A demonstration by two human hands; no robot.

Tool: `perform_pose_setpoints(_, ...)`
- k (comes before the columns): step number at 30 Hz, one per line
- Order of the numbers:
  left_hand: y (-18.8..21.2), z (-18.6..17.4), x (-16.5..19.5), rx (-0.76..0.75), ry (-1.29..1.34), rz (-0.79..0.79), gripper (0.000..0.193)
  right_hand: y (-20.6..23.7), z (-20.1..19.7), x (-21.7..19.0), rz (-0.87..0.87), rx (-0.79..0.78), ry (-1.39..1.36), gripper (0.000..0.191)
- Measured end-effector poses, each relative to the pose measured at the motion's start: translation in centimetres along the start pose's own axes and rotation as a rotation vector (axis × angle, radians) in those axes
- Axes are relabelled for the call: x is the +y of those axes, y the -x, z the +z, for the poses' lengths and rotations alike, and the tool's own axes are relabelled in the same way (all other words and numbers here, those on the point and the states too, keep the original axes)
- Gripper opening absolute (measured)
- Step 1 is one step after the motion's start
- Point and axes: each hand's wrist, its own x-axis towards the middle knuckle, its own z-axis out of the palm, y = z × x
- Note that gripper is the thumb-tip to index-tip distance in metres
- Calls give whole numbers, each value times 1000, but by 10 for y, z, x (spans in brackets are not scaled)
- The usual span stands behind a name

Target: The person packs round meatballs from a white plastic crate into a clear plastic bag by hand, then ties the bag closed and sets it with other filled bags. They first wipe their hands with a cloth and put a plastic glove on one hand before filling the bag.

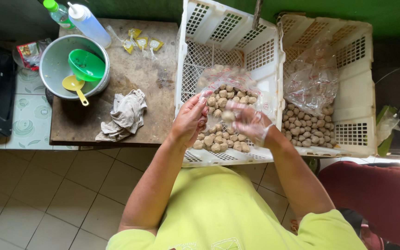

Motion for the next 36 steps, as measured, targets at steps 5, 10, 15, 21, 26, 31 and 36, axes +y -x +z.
perform_pose_setpoints(5,3,-2,1,24,-15,7,34,-9,-14,31,-194,155,128,26)
perform_pose_setpoints(10,6,-1,3,12,-19,7,34,27,-53,57,-88,95,757,16)
perform_pose_setpoints(15,14,2,7,59,-37,-14,34,25,-47,72,-334,-19,1200,25)
perform_pose_setpoints(21,15,3,7,53,-55,-5,35,-22,-17,88,-151,-156,1538,42)
perform_pose_setpoints(26,10,8,11,-11,-1,16,40,-47,-19,74,-208,-290,1682,36)
perform_pose_setpoints(31,-29,33,32,-112,56,2,41,-65,-31,25,626,67,230,36)
perform_pose_setpoints(36,-92,77,72,-8,-60,21,47,-72,-37,-19,202,-75,888,43)
